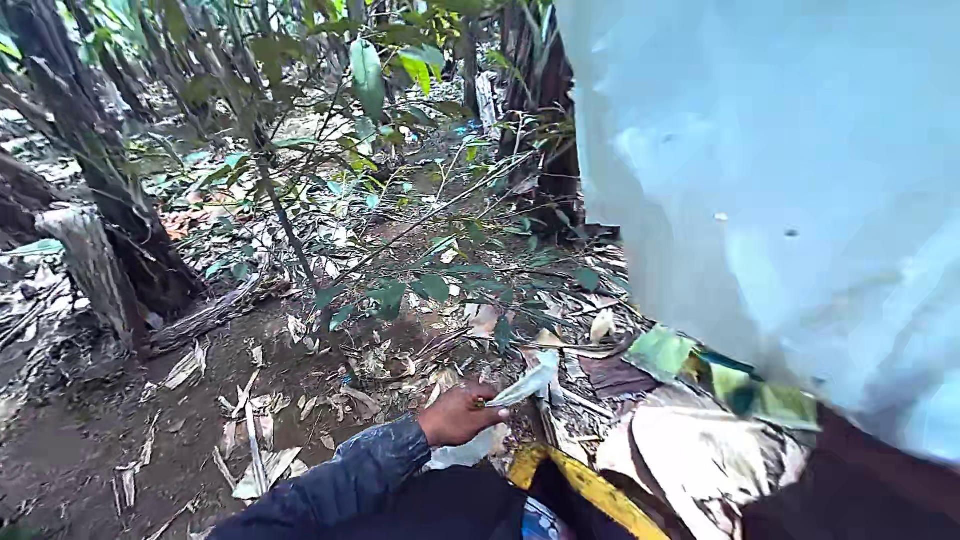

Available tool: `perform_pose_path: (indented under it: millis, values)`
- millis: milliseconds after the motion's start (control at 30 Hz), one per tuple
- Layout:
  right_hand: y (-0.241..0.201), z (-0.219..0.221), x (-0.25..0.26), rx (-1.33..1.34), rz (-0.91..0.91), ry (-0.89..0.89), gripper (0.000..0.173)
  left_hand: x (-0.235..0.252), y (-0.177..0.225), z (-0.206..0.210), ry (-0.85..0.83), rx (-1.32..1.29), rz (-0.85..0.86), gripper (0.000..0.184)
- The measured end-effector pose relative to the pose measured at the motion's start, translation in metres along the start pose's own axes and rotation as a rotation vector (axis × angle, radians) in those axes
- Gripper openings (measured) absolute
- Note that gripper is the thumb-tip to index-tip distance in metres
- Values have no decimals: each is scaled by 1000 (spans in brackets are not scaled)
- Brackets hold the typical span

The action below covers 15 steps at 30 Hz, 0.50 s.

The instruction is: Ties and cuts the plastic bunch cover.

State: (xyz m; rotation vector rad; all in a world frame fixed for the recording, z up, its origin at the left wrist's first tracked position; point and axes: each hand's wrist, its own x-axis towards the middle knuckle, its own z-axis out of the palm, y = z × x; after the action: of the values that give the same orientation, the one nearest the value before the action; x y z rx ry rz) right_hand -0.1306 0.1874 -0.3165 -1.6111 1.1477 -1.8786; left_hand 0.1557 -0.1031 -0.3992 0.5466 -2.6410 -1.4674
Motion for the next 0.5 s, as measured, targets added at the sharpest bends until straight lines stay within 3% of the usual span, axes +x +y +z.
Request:
perform_pose_path:
  millis: [33, 100, 167, 300, 500]
  values:
    - [19, 15, -2, 130, -34, 188, 20, 0, 0, -1, 26, -21, 8, 33]
    - [41, 34, 2, 261, -212, 348, 37, 3, 12, -8, 101, -87, 45, 31]
    - [48, 45, 3, 245, -301, 358, 41, 9, 32, -13, 200, -168, 174, 27]
    - [56, 68, -13, 261, -243, 382, 34, 16, 86, -26, 314, -199, 558, 20]
    - [63, 70, -37, 257, -274, 441, 36, 39, 180, 7, 32, 214, 1139, 16]
